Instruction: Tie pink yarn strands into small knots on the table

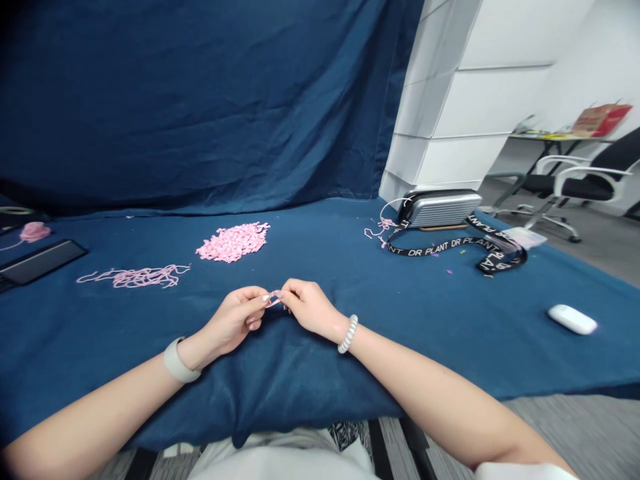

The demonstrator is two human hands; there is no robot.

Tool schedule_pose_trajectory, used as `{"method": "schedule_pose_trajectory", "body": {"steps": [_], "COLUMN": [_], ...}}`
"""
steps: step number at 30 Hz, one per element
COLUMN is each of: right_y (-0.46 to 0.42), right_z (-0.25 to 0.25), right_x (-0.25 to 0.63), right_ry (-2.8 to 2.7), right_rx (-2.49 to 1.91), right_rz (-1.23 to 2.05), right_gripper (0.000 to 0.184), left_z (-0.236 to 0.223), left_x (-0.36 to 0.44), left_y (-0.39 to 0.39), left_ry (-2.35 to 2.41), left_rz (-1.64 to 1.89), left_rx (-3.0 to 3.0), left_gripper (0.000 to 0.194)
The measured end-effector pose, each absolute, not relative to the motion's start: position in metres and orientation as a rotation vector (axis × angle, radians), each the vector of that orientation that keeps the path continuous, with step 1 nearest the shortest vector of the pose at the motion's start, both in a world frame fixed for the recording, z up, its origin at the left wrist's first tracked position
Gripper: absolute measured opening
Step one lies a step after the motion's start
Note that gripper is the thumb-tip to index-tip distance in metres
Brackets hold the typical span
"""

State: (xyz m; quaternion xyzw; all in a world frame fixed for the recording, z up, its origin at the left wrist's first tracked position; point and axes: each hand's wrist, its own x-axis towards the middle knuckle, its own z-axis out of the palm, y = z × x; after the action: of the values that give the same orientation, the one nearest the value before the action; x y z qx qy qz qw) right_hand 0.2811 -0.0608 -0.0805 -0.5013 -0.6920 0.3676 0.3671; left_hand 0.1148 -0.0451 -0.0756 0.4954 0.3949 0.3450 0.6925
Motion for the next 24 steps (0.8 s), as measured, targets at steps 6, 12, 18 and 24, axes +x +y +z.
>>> {"method": "schedule_pose_trajectory", "body": {"steps": [6, 12, 18, 24], "right_y": [-0.0634, -0.0613, -0.0612, -0.0631], "right_z": [-0.0784, -0.0800, -0.0783, -0.0780], "right_x": [0.2811, 0.2834, 0.2825, 0.2844], "right_ry": [-1.882, -1.970, -1.982, -1.964], "right_rx": [-1.290, -1.273, -1.254, -1.220], "right_rz": [0.649, 0.492, 0.510, 0.442], "right_gripper": [0.029, 0.028, 0.031, 0.028], "left_z": [-0.0741, -0.0760, -0.0741, -0.0739], "left_x": [0.1155, 0.1153, 0.1147, 0.1154], "left_y": [-0.0457, -0.0461, -0.0464, -0.0458], "left_ry": [0.927, 0.918, 0.853, 0.857], "left_rz": [0.714, 0.746, 0.889, 0.729], "left_rx": [1.158, 1.093, 0.979, 1.002], "left_gripper": [0.030, 0.029, 0.023, 0.026]}}
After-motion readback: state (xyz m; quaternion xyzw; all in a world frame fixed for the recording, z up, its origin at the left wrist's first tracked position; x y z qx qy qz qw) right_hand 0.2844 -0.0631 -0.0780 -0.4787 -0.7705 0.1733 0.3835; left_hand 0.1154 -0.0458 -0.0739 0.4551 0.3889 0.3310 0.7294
